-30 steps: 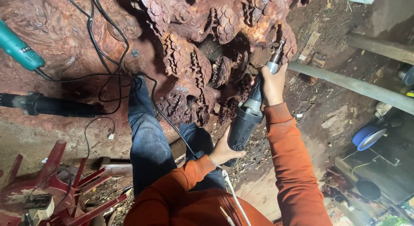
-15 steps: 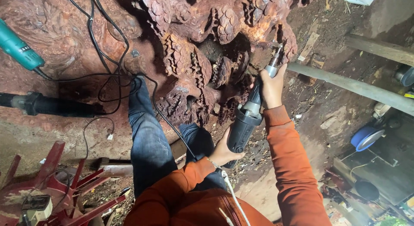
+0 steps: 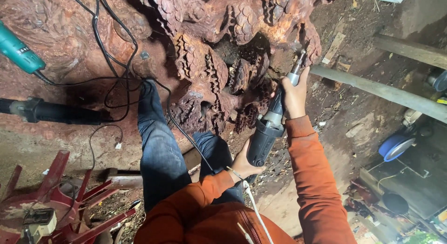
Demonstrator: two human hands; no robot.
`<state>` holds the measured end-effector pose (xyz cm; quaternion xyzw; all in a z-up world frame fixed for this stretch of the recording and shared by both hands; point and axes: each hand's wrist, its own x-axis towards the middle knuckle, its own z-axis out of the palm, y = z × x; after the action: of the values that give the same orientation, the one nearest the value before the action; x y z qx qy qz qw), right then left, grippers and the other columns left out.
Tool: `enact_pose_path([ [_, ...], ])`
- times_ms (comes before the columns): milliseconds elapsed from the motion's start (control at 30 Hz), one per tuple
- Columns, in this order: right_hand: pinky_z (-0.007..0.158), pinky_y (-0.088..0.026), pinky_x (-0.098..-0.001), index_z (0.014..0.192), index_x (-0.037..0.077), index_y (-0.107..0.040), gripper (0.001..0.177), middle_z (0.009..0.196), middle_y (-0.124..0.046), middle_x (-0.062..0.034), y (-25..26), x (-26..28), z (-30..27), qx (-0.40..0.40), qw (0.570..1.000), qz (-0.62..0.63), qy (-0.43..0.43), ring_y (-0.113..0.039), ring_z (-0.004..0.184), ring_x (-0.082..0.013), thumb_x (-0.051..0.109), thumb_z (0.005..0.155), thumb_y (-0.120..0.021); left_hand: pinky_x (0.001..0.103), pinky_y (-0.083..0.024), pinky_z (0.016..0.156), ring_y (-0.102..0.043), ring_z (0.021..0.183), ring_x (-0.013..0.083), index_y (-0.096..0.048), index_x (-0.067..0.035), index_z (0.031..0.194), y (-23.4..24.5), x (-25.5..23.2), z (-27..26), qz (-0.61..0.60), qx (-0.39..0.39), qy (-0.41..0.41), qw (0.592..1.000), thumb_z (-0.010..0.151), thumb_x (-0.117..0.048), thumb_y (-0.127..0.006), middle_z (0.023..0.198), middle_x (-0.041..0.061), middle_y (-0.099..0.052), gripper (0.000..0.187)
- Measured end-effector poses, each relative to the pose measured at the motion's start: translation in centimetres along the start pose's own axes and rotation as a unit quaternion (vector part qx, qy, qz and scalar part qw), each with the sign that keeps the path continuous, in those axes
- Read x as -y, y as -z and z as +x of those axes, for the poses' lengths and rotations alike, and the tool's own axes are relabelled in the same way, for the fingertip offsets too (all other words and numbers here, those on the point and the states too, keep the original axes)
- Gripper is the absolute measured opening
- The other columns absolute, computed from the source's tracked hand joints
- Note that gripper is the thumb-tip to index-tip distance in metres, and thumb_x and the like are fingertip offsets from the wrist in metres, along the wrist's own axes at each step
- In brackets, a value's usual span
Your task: Carving and refining a large wooden root sculpture using rotary power tools.
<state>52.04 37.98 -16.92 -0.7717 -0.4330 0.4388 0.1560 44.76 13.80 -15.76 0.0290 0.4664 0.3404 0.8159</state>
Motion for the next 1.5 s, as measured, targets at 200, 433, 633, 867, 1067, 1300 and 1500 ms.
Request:
enact_pose_path([
  [200,0.052,-0.066,-0.0388,0.162,0.010,-0.004,0.100,0.089,-0.065,-0.0199,1.7,-3.0,2.4,-0.018,0.999,-0.041,0.011,-0.073,0.060,-0.0281,0.012,0.090,-0.073,0.043,-0.056,0.092,-0.066,0.114,0.0345,-0.033,-0.034,0.156,-0.2,1.5,0.2,-0.005,0.028,0.001,1.000,0.049,-0.026,-0.089,0.125,0.016,-0.067,0.121],
  [433,0.058,-0.064,-0.0405,0.163,0.012,-0.007,0.097,0.096,-0.064,-0.0197,1.0,-1.7,1.2,-0.026,0.989,-0.143,0.010,-0.073,0.069,-0.0284,0.016,0.088,-0.070,0.044,-0.050,0.103,-0.060,0.124,0.0342,-0.036,-0.032,0.155,-1.4,3.2,0.6,-0.075,0.047,-0.010,0.996,0.049,-0.021,-0.089,0.135,0.017,-0.061,0.119],
  [633,0.063,-0.058,-0.0421,0.161,0.013,-0.017,0.093,0.100,-0.067,-0.0203,2.1,-3.2,2.7,-0.051,0.983,-0.178,0.017,-0.074,0.077,-0.0247,0.026,0.088,-0.074,0.049,-0.052,0.101,-0.058,0.125,0.0400,-0.028,-0.028,0.158,-0.8,1.9,0.8,-0.024,0.044,-0.019,0.999,0.050,-0.025,-0.088,0.136,0.021,-0.060,0.123],
  [867,0.051,-0.067,-0.0381,0.163,0.015,0.001,0.096,0.088,-0.066,-0.0208,1.8,-2.6,0.6,0.018,0.999,-0.045,0.022,-0.073,0.057,-0.0313,0.008,0.092,-0.064,0.050,-0.052,0.100,-0.059,0.123,0.0420,-0.032,-0.028,0.157,-1.3,2.9,0.4,-0.017,0.025,-0.025,0.999,0.050,-0.022,-0.087,0.134,0.022,-0.060,0.120],
  [1067,0.050,-0.067,-0.0392,0.163,0.020,0.001,0.096,0.085,-0.066,-0.0212,1.8,-2.8,1.1,0.019,0.999,-0.037,0.021,-0.073,0.056,-0.0321,0.005,0.092,-0.062,0.049,-0.052,0.103,-0.059,0.124,0.0403,-0.031,-0.031,0.157,-0.9,2.1,0.5,-0.014,0.032,-0.016,0.999,0.050,-0.024,-0.087,0.134,0.021,-0.061,0.121],
  [1300,0.050,-0.066,-0.0370,0.164,0.018,0.000,0.095,0.084,-0.067,-0.0212,2.1,-3.1,0.9,0.023,0.999,-0.036,0.025,-0.073,0.057,-0.0313,0.005,0.094,-0.063,0.047,-0.053,0.101,-0.061,0.122,0.0392,-0.030,-0.029,0.158,-0.8,2.3,0.4,-0.004,0.032,0.002,0.999,0.051,-0.025,-0.088,0.132,0.022,-0.062,0.121],
  [1500,0.049,-0.066,-0.0363,0.163,0.019,0.003,0.097,0.085,-0.068,-0.0211,1.6,-2.2,0.9,0.015,0.999,-0.039,0.027,-0.074,0.057,-0.0304,0.007,0.094,-0.064,0.049,-0.053,0.102,-0.059,0.123,0.0406,-0.030,-0.028,0.157,-0.3,1.0,0.3,-0.003,0.036,0.001,0.999,0.050,-0.027,-0.087,0.133,0.024,-0.061,0.121],
])
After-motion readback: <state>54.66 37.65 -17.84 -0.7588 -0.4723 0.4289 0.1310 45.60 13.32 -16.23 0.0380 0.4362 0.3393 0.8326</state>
